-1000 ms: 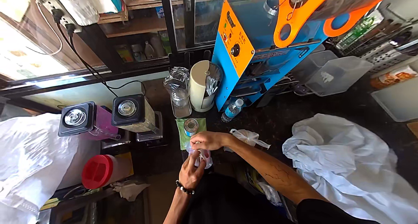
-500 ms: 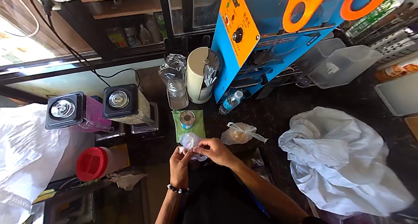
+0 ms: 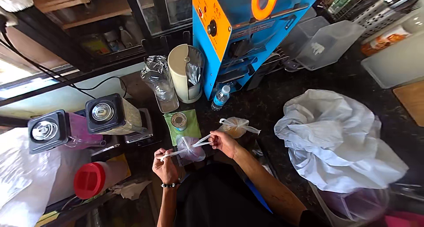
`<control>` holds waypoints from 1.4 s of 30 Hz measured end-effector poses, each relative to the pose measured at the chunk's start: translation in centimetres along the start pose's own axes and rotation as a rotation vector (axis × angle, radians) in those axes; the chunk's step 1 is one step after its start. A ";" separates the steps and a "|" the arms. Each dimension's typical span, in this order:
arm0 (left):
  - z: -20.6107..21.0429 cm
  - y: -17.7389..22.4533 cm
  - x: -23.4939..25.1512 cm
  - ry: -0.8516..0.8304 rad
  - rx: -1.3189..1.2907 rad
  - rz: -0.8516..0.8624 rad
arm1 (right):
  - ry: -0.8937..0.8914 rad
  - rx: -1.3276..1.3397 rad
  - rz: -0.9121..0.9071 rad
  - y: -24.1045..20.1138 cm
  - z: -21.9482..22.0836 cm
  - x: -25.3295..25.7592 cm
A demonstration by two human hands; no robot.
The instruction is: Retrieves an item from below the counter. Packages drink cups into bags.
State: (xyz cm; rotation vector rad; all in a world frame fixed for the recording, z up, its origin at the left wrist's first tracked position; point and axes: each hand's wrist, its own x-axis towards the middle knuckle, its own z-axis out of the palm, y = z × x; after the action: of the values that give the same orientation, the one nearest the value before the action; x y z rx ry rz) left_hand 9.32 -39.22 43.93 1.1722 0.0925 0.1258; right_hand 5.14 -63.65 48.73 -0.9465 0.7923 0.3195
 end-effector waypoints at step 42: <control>4.4 2.3 2.4 -0.437 0.417 0.082 | -0.366 -1.219 -0.645 -11.2 -14.8 -1.6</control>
State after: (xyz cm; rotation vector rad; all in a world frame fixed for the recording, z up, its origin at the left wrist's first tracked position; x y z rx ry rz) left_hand 12.16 -41.99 47.77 1.5954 -0.3290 -0.0846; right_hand 3.56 -81.99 51.64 -2.1297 -0.1708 0.3831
